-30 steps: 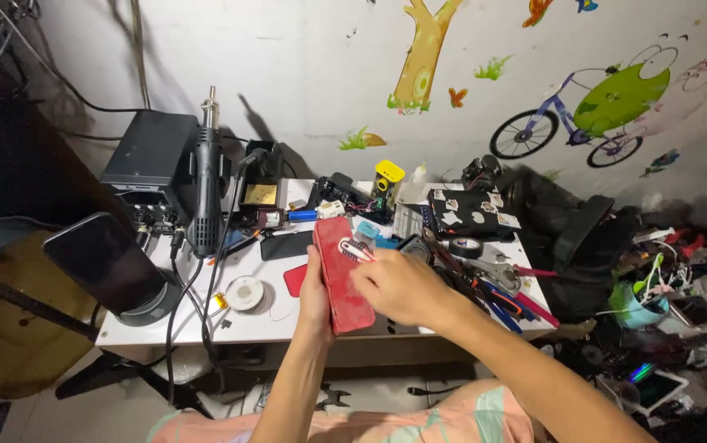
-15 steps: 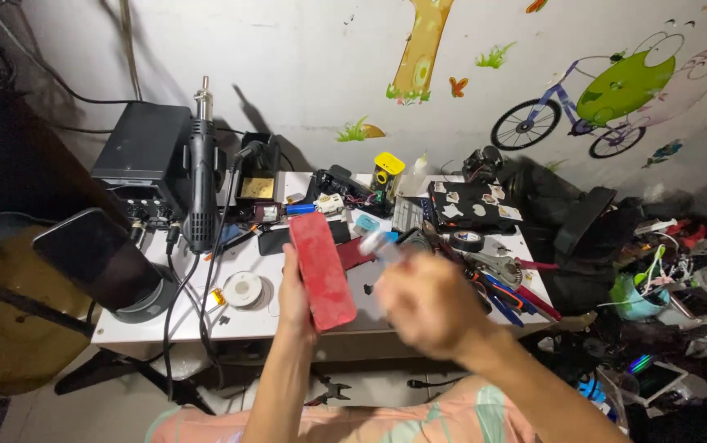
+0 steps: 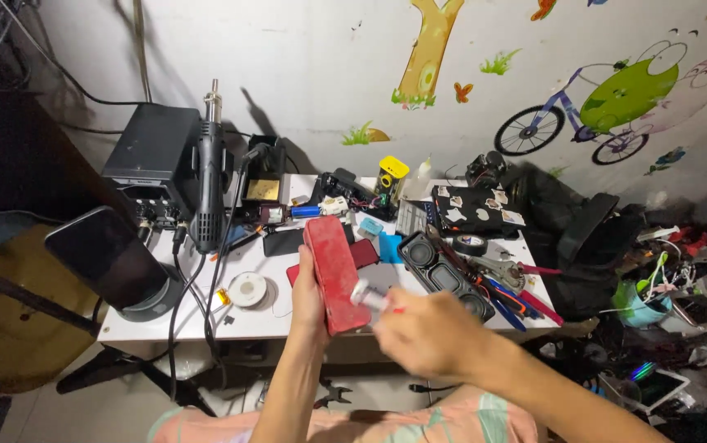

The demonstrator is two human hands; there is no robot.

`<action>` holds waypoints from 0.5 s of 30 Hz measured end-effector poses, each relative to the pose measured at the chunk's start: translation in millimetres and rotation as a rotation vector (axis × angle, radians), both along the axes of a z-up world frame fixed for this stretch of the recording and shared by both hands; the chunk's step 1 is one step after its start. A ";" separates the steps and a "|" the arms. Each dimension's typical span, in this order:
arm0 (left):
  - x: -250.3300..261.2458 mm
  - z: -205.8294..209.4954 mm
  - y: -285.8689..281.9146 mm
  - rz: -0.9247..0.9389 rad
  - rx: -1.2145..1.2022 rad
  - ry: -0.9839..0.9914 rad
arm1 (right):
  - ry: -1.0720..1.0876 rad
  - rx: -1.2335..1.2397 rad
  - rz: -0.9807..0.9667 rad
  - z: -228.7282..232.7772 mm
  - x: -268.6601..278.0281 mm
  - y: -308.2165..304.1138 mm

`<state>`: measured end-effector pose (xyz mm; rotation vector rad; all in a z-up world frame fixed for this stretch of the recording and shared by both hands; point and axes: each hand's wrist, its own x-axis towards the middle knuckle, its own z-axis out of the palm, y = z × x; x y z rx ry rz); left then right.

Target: The person is disassembling a red portable speaker on a cluttered workbench. They use a screwdriver to remove screws from the speaker's casing and then use a small pry tool to separate the back cover from the main body.

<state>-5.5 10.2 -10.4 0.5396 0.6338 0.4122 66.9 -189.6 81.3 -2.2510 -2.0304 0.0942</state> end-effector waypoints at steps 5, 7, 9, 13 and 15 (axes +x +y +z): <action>-6.2 17.8 -10.7 -0.051 0.137 0.040 | 0.058 -0.124 -0.104 -14.8 -14.4 3.9; -6.1 10.7 -8.9 -0.034 0.094 0.015 | 0.046 0.033 -0.066 -5.2 -4.2 1.1; -4.2 6.2 -9.2 -0.020 0.045 -0.008 | 0.038 0.183 -0.027 -2.3 1.9 0.6; -5.6 10.7 -8.9 -0.003 0.106 0.026 | 0.044 0.008 -0.046 -10.4 1.1 9.5; -8.0 15.5 -9.0 -0.039 0.134 0.021 | -0.009 -0.175 -0.027 -1.0 7.7 10.7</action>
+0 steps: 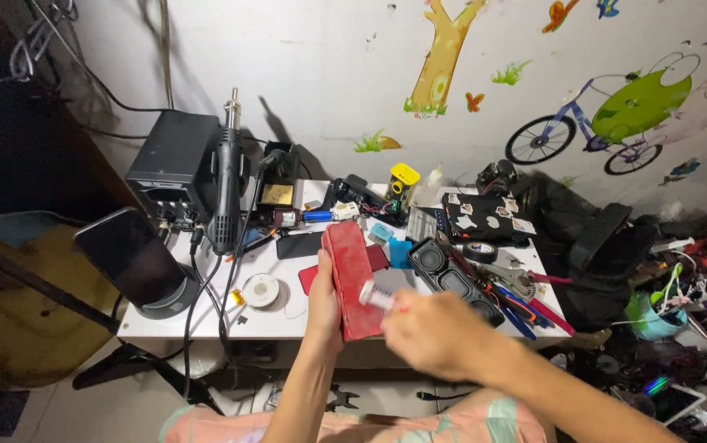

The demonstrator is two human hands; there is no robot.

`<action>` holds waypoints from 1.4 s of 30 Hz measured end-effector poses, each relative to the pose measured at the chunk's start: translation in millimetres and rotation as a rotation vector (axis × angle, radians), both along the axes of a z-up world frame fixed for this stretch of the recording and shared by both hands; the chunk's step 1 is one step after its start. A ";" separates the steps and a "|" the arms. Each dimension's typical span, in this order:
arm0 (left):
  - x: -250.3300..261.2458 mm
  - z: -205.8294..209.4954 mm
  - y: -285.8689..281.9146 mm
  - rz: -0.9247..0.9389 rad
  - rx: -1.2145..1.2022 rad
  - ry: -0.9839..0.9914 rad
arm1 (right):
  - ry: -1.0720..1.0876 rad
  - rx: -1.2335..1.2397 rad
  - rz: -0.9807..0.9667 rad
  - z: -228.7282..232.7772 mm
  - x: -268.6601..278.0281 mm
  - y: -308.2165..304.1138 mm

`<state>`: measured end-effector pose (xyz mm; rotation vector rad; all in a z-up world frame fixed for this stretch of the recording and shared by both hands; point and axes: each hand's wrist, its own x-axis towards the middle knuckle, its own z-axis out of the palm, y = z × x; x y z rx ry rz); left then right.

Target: The person is disassembling a red portable speaker on a cluttered workbench. They use a screwdriver to remove screws from the speaker's casing and then use a small pry tool to separate the back cover from the main body.

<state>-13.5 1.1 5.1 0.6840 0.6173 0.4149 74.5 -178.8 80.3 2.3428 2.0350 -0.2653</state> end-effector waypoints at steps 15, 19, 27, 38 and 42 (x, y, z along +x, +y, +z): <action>-15.2 16.6 -14.5 -0.009 0.068 -0.066 | 0.111 0.318 -0.243 10.0 4.8 35.4; -19.9 23.1 -16.8 0.055 0.135 -0.019 | 0.167 0.475 -0.295 0.5 -21.4 16.4; -27.5 29.4 -27.8 0.141 0.255 0.049 | -0.045 0.560 -0.358 -18.1 -63.3 7.2; -29.5 13.5 -39.4 0.276 0.418 0.163 | -0.023 0.526 -0.439 -44.6 -75.4 2.2; -27.3 9.9 -41.1 0.273 0.357 0.174 | 0.002 0.488 -0.483 -42.5 -80.7 1.2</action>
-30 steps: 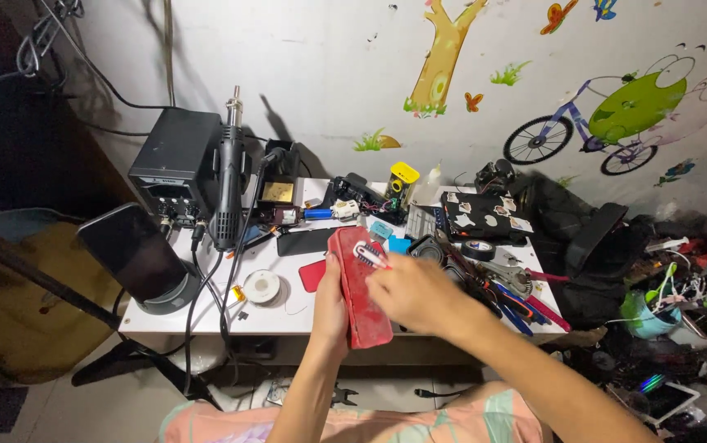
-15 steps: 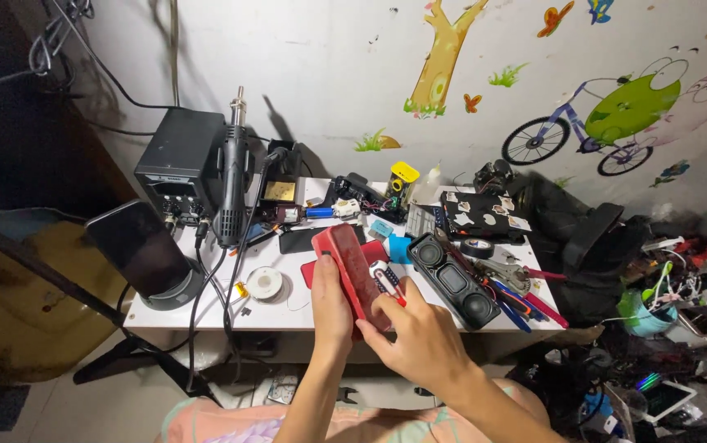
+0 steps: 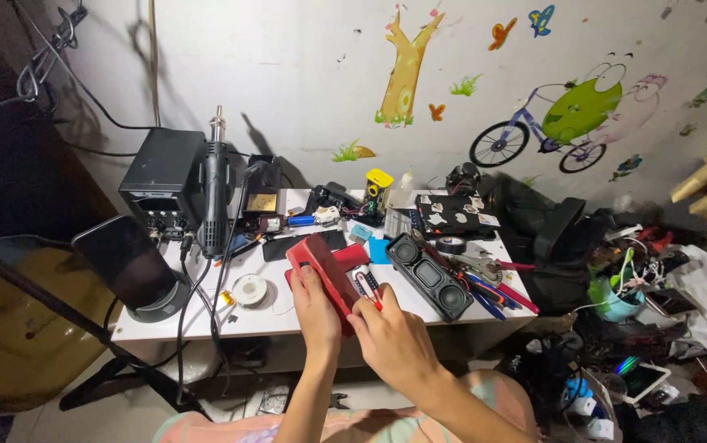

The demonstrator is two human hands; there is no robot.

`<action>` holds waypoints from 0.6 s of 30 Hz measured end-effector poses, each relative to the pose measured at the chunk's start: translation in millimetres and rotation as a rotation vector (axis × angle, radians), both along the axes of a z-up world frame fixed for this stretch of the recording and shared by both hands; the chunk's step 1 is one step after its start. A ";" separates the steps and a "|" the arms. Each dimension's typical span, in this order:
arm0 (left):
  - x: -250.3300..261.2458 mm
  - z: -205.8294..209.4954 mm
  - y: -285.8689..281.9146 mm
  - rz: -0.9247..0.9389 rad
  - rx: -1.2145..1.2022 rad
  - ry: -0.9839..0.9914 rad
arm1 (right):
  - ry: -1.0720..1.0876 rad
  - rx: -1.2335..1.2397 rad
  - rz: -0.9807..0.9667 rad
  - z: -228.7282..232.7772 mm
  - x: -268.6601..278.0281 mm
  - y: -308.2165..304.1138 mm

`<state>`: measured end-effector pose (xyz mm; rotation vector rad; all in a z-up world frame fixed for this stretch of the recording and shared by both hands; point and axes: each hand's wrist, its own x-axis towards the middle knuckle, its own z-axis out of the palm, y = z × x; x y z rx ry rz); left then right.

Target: The person is disassembling a red portable speaker on a cluttered workbench. They use a screwdriver to remove screws from the speaker's casing and then use a small pry tool to separate the back cover from the main body.

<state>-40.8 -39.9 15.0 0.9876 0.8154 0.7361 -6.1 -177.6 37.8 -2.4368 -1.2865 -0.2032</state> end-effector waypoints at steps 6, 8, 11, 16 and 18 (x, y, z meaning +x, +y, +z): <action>-3.8 9.0 0.4 0.019 0.038 -0.032 | -0.075 0.110 0.016 -5.2 -0.6 -2.8; -5.7 12.7 1.0 0.038 0.073 -0.052 | -0.062 0.229 0.035 -4.3 1.6 -4.5; -5.6 2.6 13.8 0.065 0.133 -0.075 | -0.168 0.226 -0.045 -12.9 26.7 -11.5; -24.5 9.8 35.5 -0.022 0.638 0.030 | -0.180 0.124 -0.082 -8.2 70.4 -9.6; -26.8 12.6 48.1 -0.087 0.792 0.072 | -0.231 0.037 -0.064 -17.3 89.0 -7.8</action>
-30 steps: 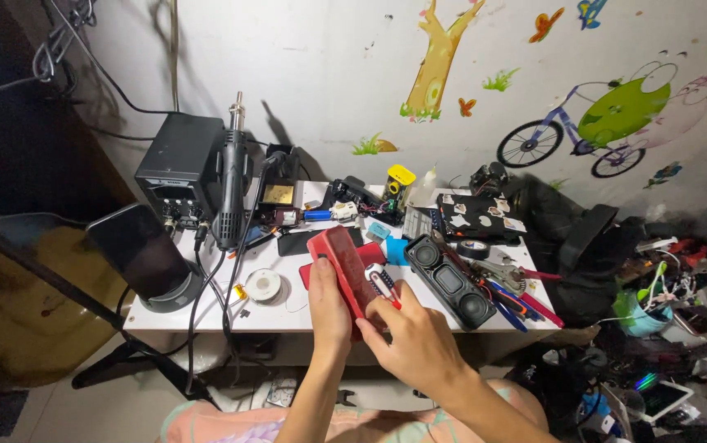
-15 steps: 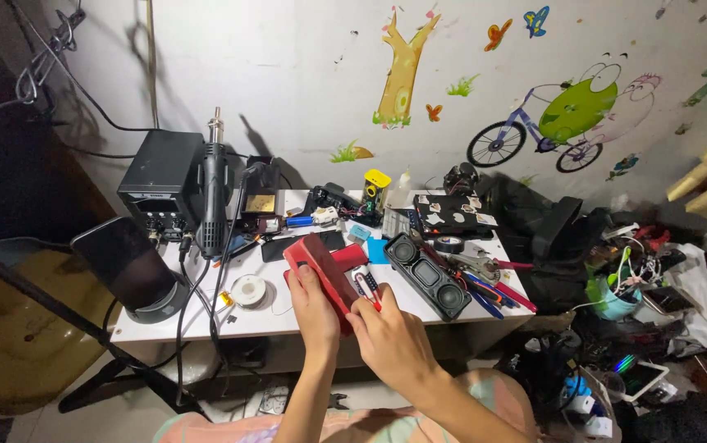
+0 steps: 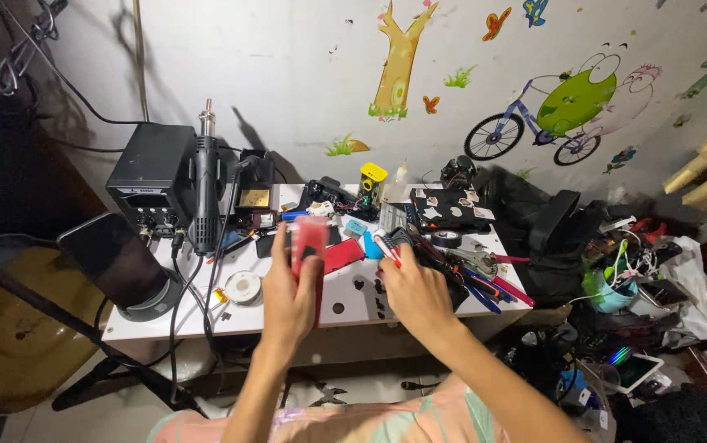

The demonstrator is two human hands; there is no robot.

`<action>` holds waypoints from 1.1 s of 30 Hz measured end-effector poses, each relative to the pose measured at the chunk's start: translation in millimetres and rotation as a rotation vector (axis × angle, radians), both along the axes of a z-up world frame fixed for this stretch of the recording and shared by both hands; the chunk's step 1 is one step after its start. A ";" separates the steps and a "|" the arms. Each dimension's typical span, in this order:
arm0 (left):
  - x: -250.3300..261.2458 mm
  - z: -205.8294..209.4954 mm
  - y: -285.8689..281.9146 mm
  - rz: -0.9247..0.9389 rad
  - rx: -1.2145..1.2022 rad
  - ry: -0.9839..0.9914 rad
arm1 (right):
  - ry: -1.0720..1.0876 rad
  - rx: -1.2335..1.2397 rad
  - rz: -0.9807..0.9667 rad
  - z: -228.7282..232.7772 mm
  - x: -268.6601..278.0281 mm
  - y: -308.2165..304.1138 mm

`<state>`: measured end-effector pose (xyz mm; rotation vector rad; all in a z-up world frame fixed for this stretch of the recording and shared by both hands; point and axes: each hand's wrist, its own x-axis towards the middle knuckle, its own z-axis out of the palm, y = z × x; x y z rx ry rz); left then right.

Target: The person is disassembling a red portable speaker on a cluttered workbench. They use a screwdriver to remove screws from the speaker's casing and then use a small pry tool to separate the back cover from the main body.

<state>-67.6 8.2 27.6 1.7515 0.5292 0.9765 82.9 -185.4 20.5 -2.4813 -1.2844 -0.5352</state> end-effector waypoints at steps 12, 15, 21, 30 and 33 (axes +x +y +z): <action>8.0 -58.6 28.8 -0.116 1.303 0.329 | -0.146 -0.103 0.047 -10.9 38.7 12.8; 11.0 -64.6 22.4 -0.111 1.343 0.321 | -0.028 0.092 0.019 31.9 25.6 12.5; 16.7 -64.1 6.1 -0.122 1.414 0.402 | 0.285 0.434 0.136 95.9 9.8 -6.6; 16.1 -42.7 1.1 -0.294 1.257 0.596 | 0.309 0.656 0.327 85.5 7.7 -6.0; 11.7 -32.1 -1.1 -0.312 1.182 0.608 | 0.312 0.681 0.340 76.6 5.6 -3.2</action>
